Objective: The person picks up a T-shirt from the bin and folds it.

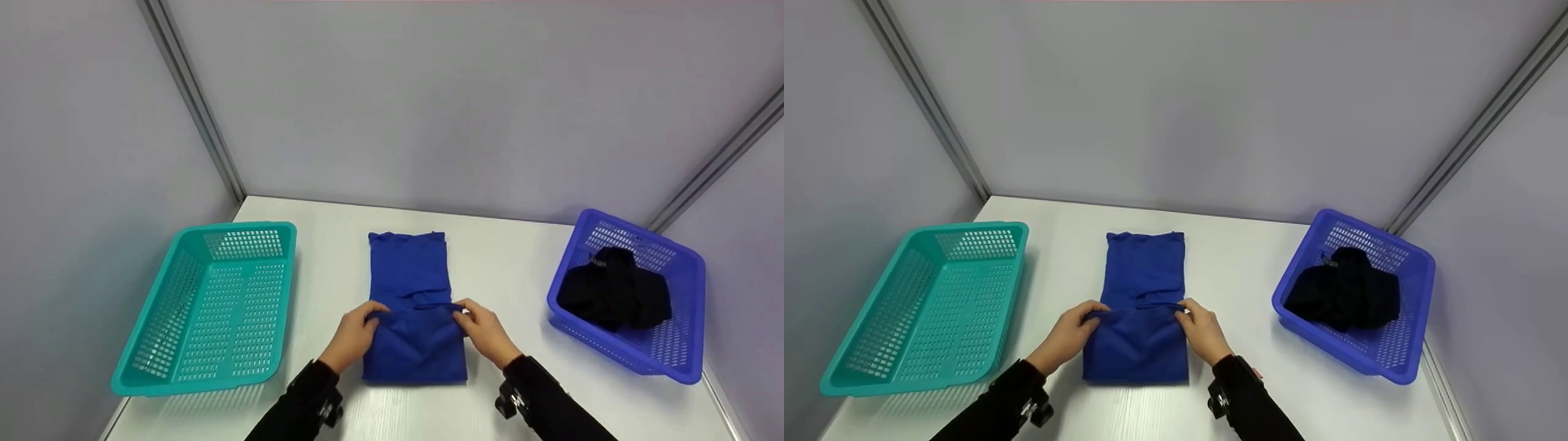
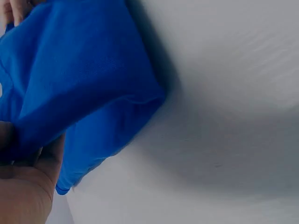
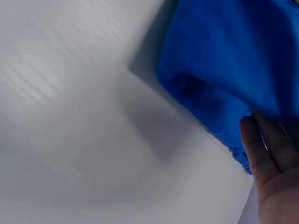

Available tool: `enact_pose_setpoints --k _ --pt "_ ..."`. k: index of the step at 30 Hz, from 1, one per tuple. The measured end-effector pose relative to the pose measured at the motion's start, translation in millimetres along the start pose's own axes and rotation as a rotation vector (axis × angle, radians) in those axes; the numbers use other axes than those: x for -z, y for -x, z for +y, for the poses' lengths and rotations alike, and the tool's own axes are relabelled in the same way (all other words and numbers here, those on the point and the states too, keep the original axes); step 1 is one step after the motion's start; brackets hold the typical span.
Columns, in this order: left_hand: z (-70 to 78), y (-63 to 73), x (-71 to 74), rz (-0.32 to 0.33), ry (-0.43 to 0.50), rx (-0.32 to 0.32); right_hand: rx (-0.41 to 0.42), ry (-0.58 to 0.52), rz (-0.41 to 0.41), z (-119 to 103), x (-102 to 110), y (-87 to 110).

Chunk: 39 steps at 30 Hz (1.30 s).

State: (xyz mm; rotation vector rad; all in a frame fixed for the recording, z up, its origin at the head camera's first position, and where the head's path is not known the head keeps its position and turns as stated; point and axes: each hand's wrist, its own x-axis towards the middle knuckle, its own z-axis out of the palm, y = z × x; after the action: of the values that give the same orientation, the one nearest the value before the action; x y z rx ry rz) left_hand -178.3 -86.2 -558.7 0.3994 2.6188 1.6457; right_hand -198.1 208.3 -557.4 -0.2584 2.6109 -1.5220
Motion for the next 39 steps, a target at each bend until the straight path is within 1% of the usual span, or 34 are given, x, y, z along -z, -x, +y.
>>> enact_pose_setpoints --k 2,4,6,8,11,13,14,15,17,18,19,20,21,22,23,25,28,30,32,33,35,37,39 --pt "-2.6 -8.4 -2.1 0.039 -0.004 0.037 -0.038 -0.007 0.033 0.6 -1.9 -6.0" --pt "-5.0 -14.8 -3.8 0.061 -0.003 0.072 -0.050 0.025 0.070 2.4 -4.2 -10.5" --pt "-7.8 -18.3 -5.4 0.077 -0.025 0.090 -0.047 0.066 0.100 5.9 -6.3 -12.5" --pt "-9.9 -17.6 -6.3 0.084 -0.072 0.086 -0.026 0.131 0.120 10.1 -7.7 -10.9" --pt "-12.0 -6.8 -6.4 0.092 -0.192 0.031 0.036 0.251 0.115 16.1 -9.7 0.3" --pt "-14.1 5.3 -5.6 0.077 -0.307 -0.038 0.140 0.361 0.075 19.2 -10.7 13.2" --pt "-15.6 12.4 -4.9 0.056 -0.364 -0.076 0.216 0.421 0.048 21.0 -11.2 20.1" --pt "-17.6 19.9 -4.1 0.023 -0.427 -0.116 0.302 0.482 0.016 22.9 -11.9 27.4" --pt "-23.5 35.6 -2.7 -0.063 -0.564 -0.209 0.504 0.608 -0.049 27.7 -13.0 40.8" --pt "-27.0 43.3 -2.0 -0.111 -0.630 -0.254 0.604 0.666 -0.074 30.4 -13.4 46.7" --pt "-31.1 51.0 -1.6 -0.154 -0.685 -0.299 0.687 0.720 -0.093 33.4 -14.0 51.8" --pt "-35.2 58.1 -1.7 -0.190 -0.732 -0.334 0.752 0.768 -0.106 36.2 -14.7 56.3" --pt "-39.0 64.2 -2.1 -0.215 -0.777 -0.365 0.796 0.814 -0.110 39.2 -15.6 60.0" --pt "-42.7 69.5 -3.1 -0.226 -0.816 -0.389 0.826 0.851 -0.108 42.4 -16.5 62.9" --pt "-45.4 73.5 -4.1 -0.222 -0.851 -0.411 0.841 0.885 -0.099 45.2 -17.6 65.0" --pt "-48.8 77.9 -6.6 -0.188 -0.941 -0.463 0.855 0.948 -0.069 49.9 -20.1 67.7" --pt "-48.4 77.7 -10.3 -0.116 -1.088 -0.561 0.867 1.006 -0.001 53.7 -24.0 68.0" --pt "-46.6 75.1 -11.6 -0.064 -1.171 -0.631 0.866 1.004 0.053 53.2 -25.8 67.4" --pt "-44.3 73.0 -11.2 -0.016 -1.202 -0.668 0.851 0.969 0.105 51.0 -26.3 66.5" --pt "-42.9 72.1 -10.4 0.012 -1.202 -0.676 0.837 0.942 0.131 49.0 -25.8 66.3" --pt "-38.2 70.3 -7.3 0.074 -1.147 -0.660 0.801 0.876 0.174 43.6 -22.9 66.0" --pt "-31.3 67.7 -2.9 0.144 -1.061 -0.634 0.770 0.811 0.208 36.4 -17.8 65.8" --pt "-22.4 63.5 1.8 0.213 -0.951 -0.607 0.743 0.755 0.232 27.5 -11.3 65.6"
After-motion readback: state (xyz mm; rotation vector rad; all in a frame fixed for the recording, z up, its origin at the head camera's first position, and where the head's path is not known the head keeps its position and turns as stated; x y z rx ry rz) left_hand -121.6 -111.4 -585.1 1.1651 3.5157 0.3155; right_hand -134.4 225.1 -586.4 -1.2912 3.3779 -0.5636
